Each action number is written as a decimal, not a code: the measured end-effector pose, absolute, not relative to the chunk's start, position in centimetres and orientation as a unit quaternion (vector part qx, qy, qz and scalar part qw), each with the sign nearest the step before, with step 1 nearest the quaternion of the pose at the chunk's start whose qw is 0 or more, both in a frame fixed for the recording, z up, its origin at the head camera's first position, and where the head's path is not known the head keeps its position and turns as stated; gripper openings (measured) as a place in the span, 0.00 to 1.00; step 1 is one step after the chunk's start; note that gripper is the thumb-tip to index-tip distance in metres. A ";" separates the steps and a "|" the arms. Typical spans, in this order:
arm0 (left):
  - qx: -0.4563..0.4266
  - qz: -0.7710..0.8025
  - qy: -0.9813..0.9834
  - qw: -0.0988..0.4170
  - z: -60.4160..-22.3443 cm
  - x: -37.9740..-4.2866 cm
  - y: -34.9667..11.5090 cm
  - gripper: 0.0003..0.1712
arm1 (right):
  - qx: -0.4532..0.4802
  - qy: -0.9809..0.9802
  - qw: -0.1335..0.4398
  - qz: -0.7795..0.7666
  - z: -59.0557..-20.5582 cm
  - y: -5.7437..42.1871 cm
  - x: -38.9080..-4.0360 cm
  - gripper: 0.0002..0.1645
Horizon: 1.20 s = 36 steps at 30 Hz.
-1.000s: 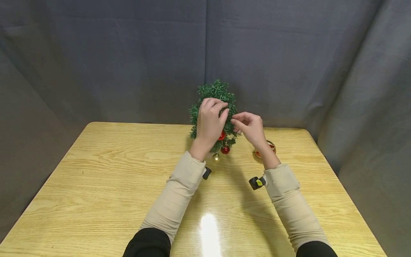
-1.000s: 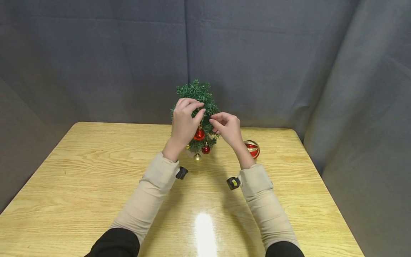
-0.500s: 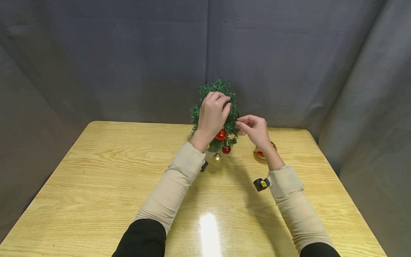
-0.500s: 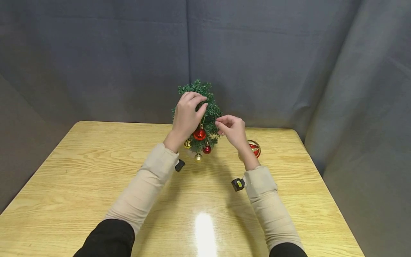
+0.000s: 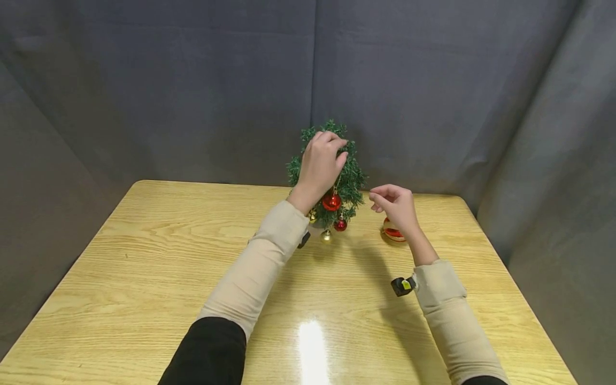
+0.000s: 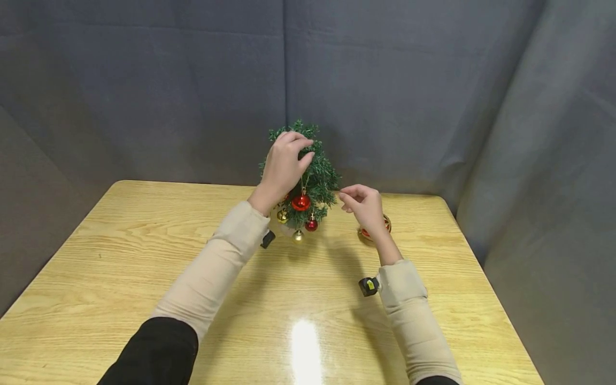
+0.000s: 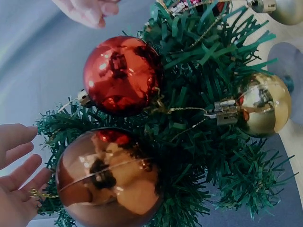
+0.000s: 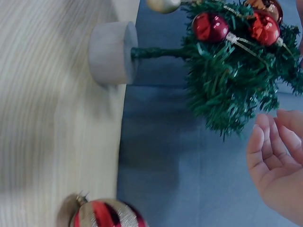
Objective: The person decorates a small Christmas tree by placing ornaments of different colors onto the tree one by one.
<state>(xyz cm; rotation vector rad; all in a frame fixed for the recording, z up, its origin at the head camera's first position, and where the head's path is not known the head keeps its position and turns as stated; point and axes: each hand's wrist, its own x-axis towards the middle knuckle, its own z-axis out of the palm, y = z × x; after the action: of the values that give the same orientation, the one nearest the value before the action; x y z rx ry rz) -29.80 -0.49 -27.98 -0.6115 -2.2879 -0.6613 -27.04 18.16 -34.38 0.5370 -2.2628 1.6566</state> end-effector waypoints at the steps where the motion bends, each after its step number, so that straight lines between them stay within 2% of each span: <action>1: -0.233 -0.254 -0.878 0.332 -28.0 -29.9 -0.5 0.12 | 0.182 -0.785 0.142 0.575 -34.6 18.4 -27.1 0.10; 17: -0.227 -0.211 -0.896 0.317 -27.9 -30.5 -0.4 0.14 | 0.098 -0.771 0.152 0.610 -37.5 23.6 -28.3 0.12; 28: -0.221 -0.183 -0.904 0.318 -27.8 -30.7 -0.3 0.13 | 0.020 -0.841 0.182 0.509 -40.4 25.8 -29.3 0.15; 36: -0.219 -0.180 -0.904 0.320 -27.8 -30.7 -0.3 0.12 | -0.025 -0.853 0.142 0.501 -41.7 27.0 -29.5 0.20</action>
<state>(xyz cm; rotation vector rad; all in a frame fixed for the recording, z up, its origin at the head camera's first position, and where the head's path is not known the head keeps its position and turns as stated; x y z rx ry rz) -30.71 -0.26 -27.85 -0.5763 -2.3761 -0.4740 -29.49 27.00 -41.69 -0.0730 -2.4620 1.4450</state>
